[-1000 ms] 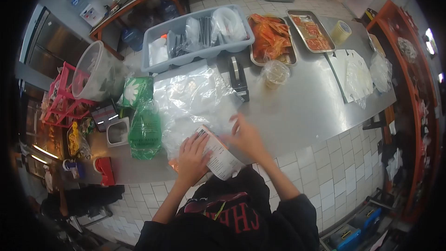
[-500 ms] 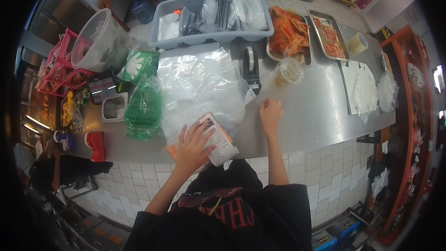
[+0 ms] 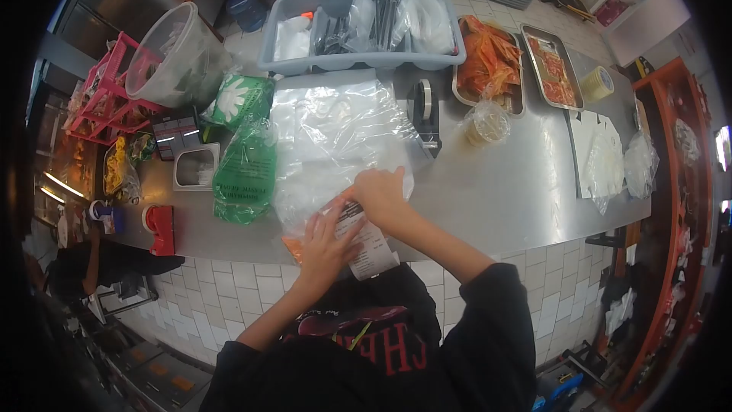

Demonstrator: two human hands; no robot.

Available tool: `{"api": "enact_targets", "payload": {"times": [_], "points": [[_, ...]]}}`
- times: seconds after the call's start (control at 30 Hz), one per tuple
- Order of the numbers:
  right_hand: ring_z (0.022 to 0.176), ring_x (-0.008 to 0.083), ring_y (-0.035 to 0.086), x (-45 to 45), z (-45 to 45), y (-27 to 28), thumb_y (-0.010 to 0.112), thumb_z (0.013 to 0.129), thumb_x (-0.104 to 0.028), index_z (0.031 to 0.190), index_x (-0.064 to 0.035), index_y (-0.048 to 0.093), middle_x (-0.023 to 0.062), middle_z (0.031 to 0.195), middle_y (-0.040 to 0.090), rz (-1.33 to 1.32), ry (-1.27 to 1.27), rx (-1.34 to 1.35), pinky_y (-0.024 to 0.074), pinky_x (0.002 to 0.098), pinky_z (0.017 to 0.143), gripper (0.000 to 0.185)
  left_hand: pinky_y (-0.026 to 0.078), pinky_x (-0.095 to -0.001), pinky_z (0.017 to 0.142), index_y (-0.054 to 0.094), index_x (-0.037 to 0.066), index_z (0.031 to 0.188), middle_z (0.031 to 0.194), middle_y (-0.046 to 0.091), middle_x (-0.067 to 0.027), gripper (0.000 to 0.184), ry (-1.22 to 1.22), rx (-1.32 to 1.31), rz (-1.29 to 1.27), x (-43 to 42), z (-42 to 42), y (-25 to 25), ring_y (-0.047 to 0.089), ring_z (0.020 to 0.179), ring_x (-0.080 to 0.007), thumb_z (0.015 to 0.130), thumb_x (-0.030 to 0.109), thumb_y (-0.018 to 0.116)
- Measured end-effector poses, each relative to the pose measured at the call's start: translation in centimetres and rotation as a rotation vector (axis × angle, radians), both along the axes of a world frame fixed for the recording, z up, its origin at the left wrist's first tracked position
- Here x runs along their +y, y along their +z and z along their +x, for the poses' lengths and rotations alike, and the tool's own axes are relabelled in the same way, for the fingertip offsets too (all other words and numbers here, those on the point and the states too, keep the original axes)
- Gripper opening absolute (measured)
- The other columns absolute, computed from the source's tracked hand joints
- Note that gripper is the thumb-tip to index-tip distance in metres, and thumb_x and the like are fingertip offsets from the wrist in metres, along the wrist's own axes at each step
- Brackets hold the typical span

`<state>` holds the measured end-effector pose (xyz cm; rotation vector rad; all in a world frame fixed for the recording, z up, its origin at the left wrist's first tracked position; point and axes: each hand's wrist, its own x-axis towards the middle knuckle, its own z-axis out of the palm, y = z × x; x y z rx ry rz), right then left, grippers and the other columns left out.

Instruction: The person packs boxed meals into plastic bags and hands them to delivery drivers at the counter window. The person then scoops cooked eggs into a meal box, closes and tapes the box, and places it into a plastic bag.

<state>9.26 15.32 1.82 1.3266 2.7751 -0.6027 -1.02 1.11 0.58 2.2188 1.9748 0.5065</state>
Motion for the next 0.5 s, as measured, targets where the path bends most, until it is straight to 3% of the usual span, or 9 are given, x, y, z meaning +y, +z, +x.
{"api": "enact_targets", "payload": {"times": [0.07,0.13,0.17,0.23,0.27,0.3,0.37,0.4,0.5], "points": [[0.069,0.029,0.061,0.2,0.6,0.7,0.062,0.071,-0.047,0.068,-0.0013,0.062,0.0148,0.072,0.062,-0.004,-0.05,-0.126,0.0437,0.0332,0.061,0.045,0.029,-0.0445,0.097,0.052,0.023,0.119,0.131,0.038,-0.0129,0.054,0.017,0.007,-0.028,0.0,0.1,0.0,0.041,0.115,-0.0247,0.068,0.028,0.069],[0.064,0.0293,0.059,1.1,2.8,-0.5,0.06,0.071,-0.055,0.066,-0.0018,0.061,0.0154,0.067,0.06,-0.346,-0.148,-0.181,0.044,0.0368,0.058,0.053,0.029,-0.0441,0.097,0.052,0.023,0.118,0.13,0.039,-0.0133,0.053,0.001,-0.004,-0.031,0.0,0.0,0.4,0.041,0.115,-0.0251,0.068,0.028,0.069],[0.064,0.0293,0.059,1.1,4.3,-2.0,0.06,0.071,-0.055,0.066,-0.0018,0.061,0.0154,0.067,0.06,-0.342,-0.152,-0.182,0.044,0.0368,0.058,0.053,0.029,-0.0438,0.097,0.052,0.023,0.118,0.13,0.039,-0.0138,0.053,-0.004,-0.014,-0.036,0.1,-0.1,0.7,0.041,0.115,-0.0254,0.068,0.029,0.068],[0.062,0.0287,0.058,0.1,7.9,-6.1,0.061,0.07,-0.058,0.067,-0.001,0.06,0.0153,0.064,0.058,-0.714,-0.28,0.02,0.0436,0.038,0.056,0.057,0.031,-0.0421,0.095,0.053,0.02,0.117,0.125,0.043,-0.0141,0.05,-0.04,-0.054,-0.061,0.6,-0.9,1.8,0.043,0.113,-0.0258,0.071,0.03,0.066],[0.062,0.0287,0.058,-0.1,9.5,-7.3,0.061,0.07,-0.058,0.067,-0.001,0.06,0.0153,0.064,0.058,-0.707,-0.281,0.02,0.0436,0.038,0.056,0.057,0.033,-0.0403,0.093,0.053,0.018,0.116,0.119,0.048,-0.0144,0.047,-0.07,-0.093,-0.09,0.9,-1.1,2.5,0.045,0.11,-0.0262,0.073,0.03,0.064],[0.061,0.0265,0.057,-0.3,11.0,-8.2,0.063,0.072,-0.052,0.069,-0.0002,0.06,0.0147,0.063,0.058,-0.505,-0.42,0.122,0.0436,0.0367,0.056,0.052,0.033,-0.0403,0.093,0.053,0.018,0.116,0.119,0.048,-0.0144,0.047,-0.073,-0.093,-0.088,1.8,-1.3,3.4,0.045,0.11,-0.0262,0.073,0.03,0.064],[0.059,0.021,0.056,0.9,12.5,-9.5,0.065,0.076,-0.04,0.074,0.0007,0.06,0.0124,0.063,0.057,-0.17,-0.659,0.468,0.0433,0.0333,0.056,0.041,0.036,-0.0377,0.087,0.052,0.011,0.113,0.106,0.053,-0.0154,0.04,0.067,-0.308,-0.547,5.7,-2.0,5.8,0.048,0.103,-0.0283,0.08,0.032,0.058],[0.059,0.0178,0.055,2.4,12.6,-9.7,0.065,0.078,-0.033,0.076,0.0008,0.061,0.0106,0.063,0.057,-0.036,-0.756,0.716,0.0432,0.031,0.055,0.034,0.038,-0.0377,0.081,0.05,0.006,0.113,0.097,0.055,-0.0141,0.038,0.043,-0.169,-0.462,8.0,-1.9,7.0,0.049,0.097,-0.0294,0.085,0.032,0.052],[0.06,0.0111,0.054,6.5,10.8,-7.8,0.062,0.081,-0.026,0.079,0.0008,0.061,0.0076,0.067,0.06,0.098,-0.844,0.941,0.0423,0.0266,0.055,0.027,0.031,-0.0439,0.095,0.046,0.014,0.121,0.119,0.05,-0.0082,0.042,-0.405,-0.109,-0.135,15.0,-3.4,-1.3,0.041,0.114,-0.0335,0.087,0.038,0.046]]}}
